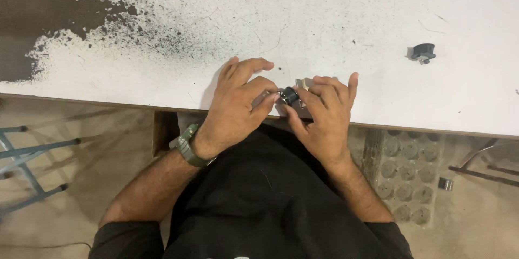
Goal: The person sits at a white workbench assembling small black plastic components. They pick up a black housing, insert a small metal insert into it by hand, press the parts together, and set the finished assembly aside, repeating the process one piece at a time.
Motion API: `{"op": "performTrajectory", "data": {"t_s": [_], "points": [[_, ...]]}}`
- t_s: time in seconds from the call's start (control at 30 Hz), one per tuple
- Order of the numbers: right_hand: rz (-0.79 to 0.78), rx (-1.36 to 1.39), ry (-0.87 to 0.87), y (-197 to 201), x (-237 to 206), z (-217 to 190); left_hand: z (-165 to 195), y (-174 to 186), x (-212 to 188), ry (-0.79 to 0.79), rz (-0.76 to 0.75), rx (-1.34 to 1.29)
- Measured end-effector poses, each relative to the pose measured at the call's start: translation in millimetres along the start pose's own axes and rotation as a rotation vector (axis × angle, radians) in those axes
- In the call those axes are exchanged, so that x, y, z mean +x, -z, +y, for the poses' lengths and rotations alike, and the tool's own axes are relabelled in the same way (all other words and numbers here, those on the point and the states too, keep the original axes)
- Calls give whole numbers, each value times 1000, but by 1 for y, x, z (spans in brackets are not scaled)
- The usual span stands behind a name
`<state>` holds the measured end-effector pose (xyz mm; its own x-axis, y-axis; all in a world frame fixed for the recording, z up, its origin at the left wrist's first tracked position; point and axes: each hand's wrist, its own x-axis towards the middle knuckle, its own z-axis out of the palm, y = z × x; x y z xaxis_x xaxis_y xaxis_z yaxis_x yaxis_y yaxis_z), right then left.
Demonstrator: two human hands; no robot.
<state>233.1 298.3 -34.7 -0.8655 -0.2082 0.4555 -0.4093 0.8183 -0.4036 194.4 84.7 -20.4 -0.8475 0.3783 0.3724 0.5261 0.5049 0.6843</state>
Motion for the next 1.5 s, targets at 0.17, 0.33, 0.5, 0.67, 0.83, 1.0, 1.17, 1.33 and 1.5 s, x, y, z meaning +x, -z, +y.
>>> {"op": "performTrajectory", "data": {"t_s": [0.17, 0.33, 0.5, 0.67, 0.83, 1.0, 1.17, 1.33, 1.5], "points": [[14, -15, 56, -5, -1, 5, 0, -1, 4, -65, -40, -96], [31, -8, 26, -5, -4, 8, -2, 0, 1, -117, 24, -57], [21, 14, 34, -6, -5, 10, 2, 0, 0, -284, 21, 116], [-16, 9, 75, -3, -3, 11, 10, -5, 5, -198, 2, 37], [-11, -8, 39, -3, -6, 11, 15, 3, 10, 42, -74, -84], [109, 39, 50, -5, -16, 12, 14, -4, 9, 150, -167, -92], [244, 242, 115, -16, -26, 3, 9, -22, 2, 100, -91, -132], [236, 262, 92, -29, -32, 1, 15, -17, 5, 57, -19, -182], [224, 251, 76, -27, -32, -3, 7, -21, 0, 69, -32, -191]]}}
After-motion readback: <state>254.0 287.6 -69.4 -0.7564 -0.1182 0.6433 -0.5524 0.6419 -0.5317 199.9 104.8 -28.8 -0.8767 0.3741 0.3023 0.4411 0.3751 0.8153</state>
